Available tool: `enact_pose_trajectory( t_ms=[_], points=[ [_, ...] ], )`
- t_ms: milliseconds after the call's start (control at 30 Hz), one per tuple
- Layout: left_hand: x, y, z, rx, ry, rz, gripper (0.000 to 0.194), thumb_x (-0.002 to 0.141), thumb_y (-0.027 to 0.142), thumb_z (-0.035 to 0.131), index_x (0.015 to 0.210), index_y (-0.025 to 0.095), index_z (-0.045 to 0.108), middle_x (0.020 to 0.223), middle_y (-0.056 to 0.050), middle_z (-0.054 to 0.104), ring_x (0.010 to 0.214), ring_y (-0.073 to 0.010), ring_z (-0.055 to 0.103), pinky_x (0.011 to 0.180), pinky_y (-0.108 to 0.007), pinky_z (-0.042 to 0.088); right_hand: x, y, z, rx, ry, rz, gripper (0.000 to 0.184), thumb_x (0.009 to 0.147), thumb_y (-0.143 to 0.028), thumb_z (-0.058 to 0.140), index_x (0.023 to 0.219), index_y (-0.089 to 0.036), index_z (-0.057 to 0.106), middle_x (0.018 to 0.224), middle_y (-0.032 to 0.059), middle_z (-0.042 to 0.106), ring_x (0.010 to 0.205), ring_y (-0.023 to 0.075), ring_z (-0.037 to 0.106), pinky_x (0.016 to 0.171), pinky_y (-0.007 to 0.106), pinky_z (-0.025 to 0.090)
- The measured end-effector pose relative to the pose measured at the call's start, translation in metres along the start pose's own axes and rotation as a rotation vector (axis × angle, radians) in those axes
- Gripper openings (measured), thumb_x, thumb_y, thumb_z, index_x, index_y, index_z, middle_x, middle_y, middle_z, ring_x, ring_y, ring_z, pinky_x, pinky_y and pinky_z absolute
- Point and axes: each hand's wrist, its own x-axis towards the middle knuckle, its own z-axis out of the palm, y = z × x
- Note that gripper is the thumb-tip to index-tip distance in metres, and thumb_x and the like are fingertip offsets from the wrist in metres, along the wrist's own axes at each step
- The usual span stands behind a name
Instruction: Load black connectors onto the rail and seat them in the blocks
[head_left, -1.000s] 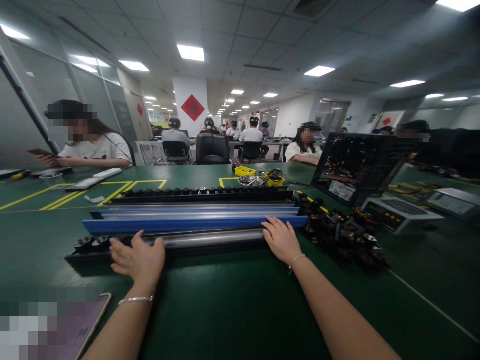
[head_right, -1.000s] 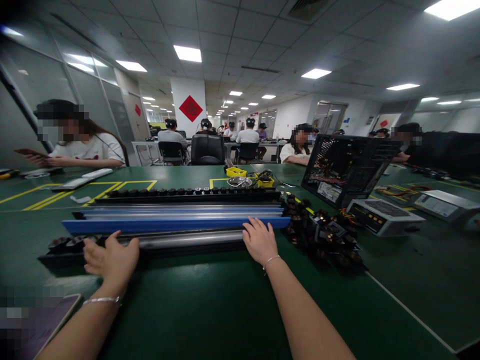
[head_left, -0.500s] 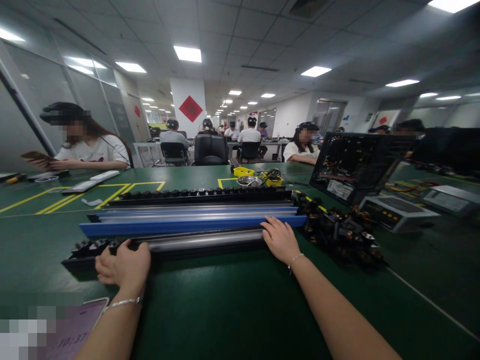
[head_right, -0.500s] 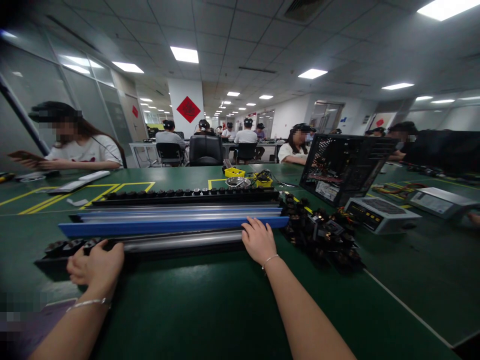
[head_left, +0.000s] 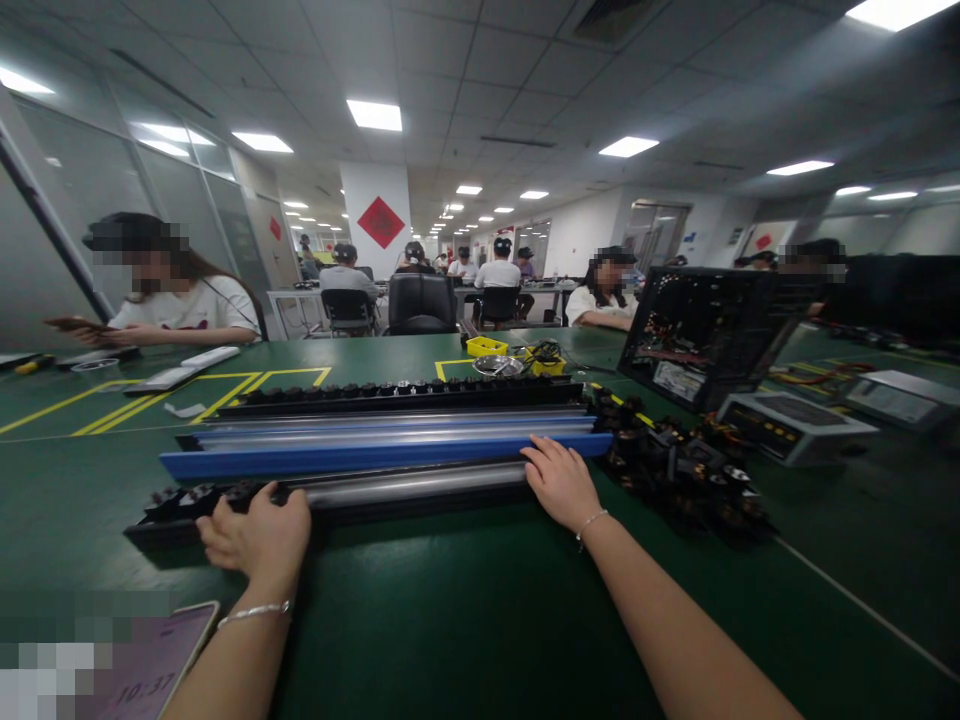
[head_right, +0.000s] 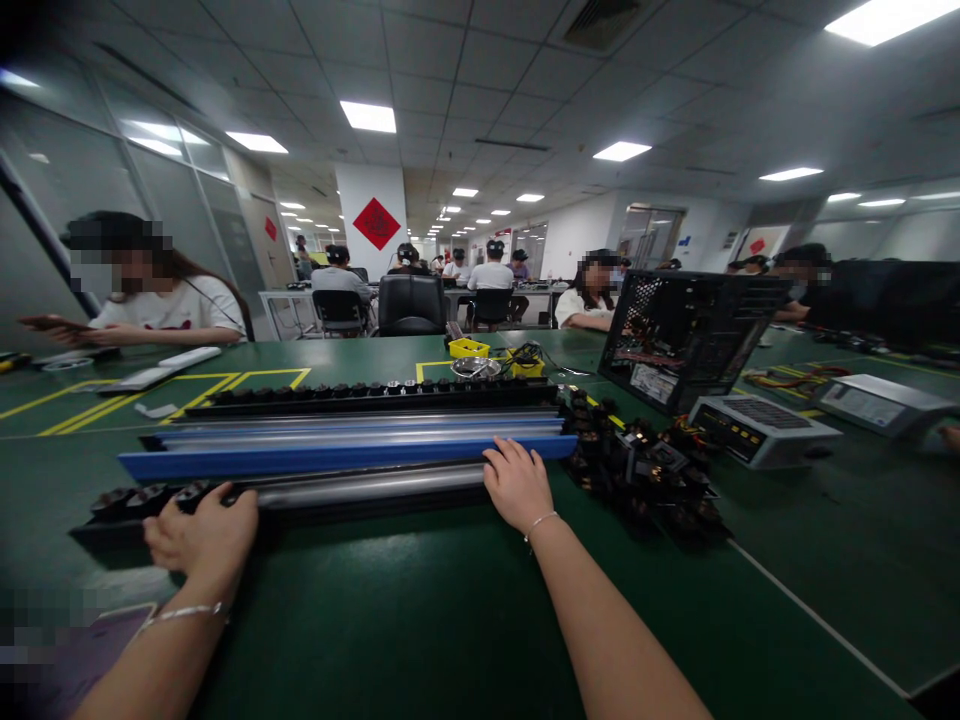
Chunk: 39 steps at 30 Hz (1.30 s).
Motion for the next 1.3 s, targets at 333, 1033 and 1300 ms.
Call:
enact_pose_trajectory(
  t_ms=[333, 1033, 1300],
  points=[
    [0.003, -0.006, 0.004, 0.008, 0.052, 0.01, 0.047, 0.077, 0.048, 0.043, 0.111, 0.021, 0.061, 0.138, -0.013, 0.034, 0.132, -0.0359, 0.018, 0.104, -0.054, 0.019, 0.0, 0.001, 0.002, -0.004, 0.013, -0.006, 0.039, 0.089, -0.033, 0.03, 0.118, -0.028, 0.056, 0.138, 0.0019, 0.043, 0.126, 0.0209, 0.035, 0.103, 0.046, 0.026],
    [-0.005, 0.007, -0.011, -0.01, -0.031, 0.02, 0.035, 0.078, 0.042, 0.042, 0.091, 0.021, 0.066, 0.131, -0.012, 0.043, 0.128, -0.0353, 0.026, 0.101, -0.053, 0.027, 0.001, 0.002, 0.003, -0.007, 0.043, -0.022, 0.039, 0.088, -0.033, 0.032, 0.117, -0.026, 0.057, 0.136, 0.0017, 0.045, 0.125, 0.0201, 0.037, 0.101, 0.04, 0.029],
    [-0.004, 0.013, -0.015, 0.035, -0.008, 0.011, 0.039, 0.073, 0.038, 0.045, 0.105, 0.019, 0.057, 0.118, -0.015, 0.053, 0.125, -0.0326, 0.033, 0.1, -0.048, 0.03, 0.002, 0.004, 0.006, -0.009, 0.05, -0.034, 0.039, 0.088, -0.033, 0.032, 0.117, -0.027, 0.057, 0.136, 0.0018, 0.045, 0.125, 0.02, 0.037, 0.1, 0.039, 0.03]
  ],
)
